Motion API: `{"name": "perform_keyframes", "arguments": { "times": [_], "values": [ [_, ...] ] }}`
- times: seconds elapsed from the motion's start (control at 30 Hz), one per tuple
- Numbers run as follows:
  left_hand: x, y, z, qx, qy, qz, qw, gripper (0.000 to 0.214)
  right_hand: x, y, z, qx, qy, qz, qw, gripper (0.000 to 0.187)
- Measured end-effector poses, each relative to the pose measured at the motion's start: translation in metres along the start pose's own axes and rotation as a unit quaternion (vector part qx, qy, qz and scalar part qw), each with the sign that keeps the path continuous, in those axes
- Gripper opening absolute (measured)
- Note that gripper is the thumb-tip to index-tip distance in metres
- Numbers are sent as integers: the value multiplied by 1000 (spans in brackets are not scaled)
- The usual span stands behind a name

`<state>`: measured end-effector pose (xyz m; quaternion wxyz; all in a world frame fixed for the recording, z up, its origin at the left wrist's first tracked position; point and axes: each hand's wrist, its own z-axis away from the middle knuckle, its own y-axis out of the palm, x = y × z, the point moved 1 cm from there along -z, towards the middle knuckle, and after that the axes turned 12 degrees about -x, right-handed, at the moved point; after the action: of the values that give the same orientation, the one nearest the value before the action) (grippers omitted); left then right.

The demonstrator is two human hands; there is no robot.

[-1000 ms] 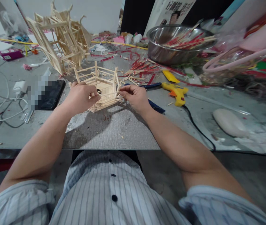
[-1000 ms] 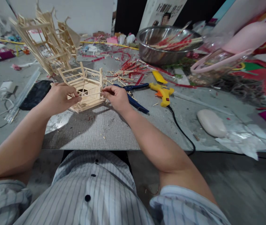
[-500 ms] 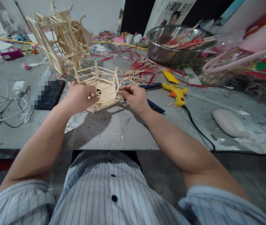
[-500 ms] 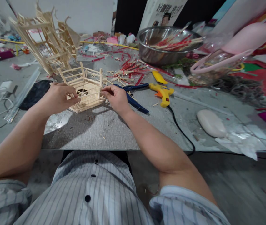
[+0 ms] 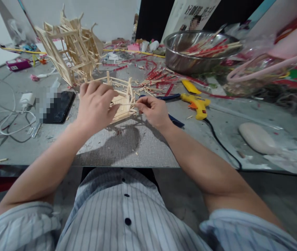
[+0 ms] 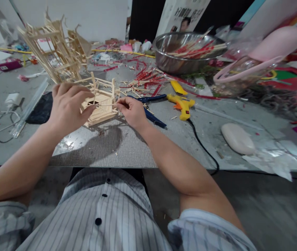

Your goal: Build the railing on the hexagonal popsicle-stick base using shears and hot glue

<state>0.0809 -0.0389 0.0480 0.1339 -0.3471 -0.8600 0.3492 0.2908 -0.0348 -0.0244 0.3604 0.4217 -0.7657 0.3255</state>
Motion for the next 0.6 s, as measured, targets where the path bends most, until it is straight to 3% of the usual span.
{"name": "perform_keyframes", "arguments": {
  "times": [0.17, 0.3, 0.43, 0.6],
  "values": [
    [-30, 11, -1, -5, 85, -19, 996, 21, 19, -9, 10, 12, -147, 45, 988, 29],
    [-40, 16, -11, 67, 87, -30, 994, 23, 27, -15, 13, -6, -227, 58, 972, 30],
    [-35, 22, -19, 107, 43, 65, 991, 25, 31, -21, 12, -11, -220, 68, 973, 36],
    [-20, 37, -8, 60, -9, 209, 976, 27, 34, -24, 8, 35, -148, 88, 984, 39]
  ]
}}
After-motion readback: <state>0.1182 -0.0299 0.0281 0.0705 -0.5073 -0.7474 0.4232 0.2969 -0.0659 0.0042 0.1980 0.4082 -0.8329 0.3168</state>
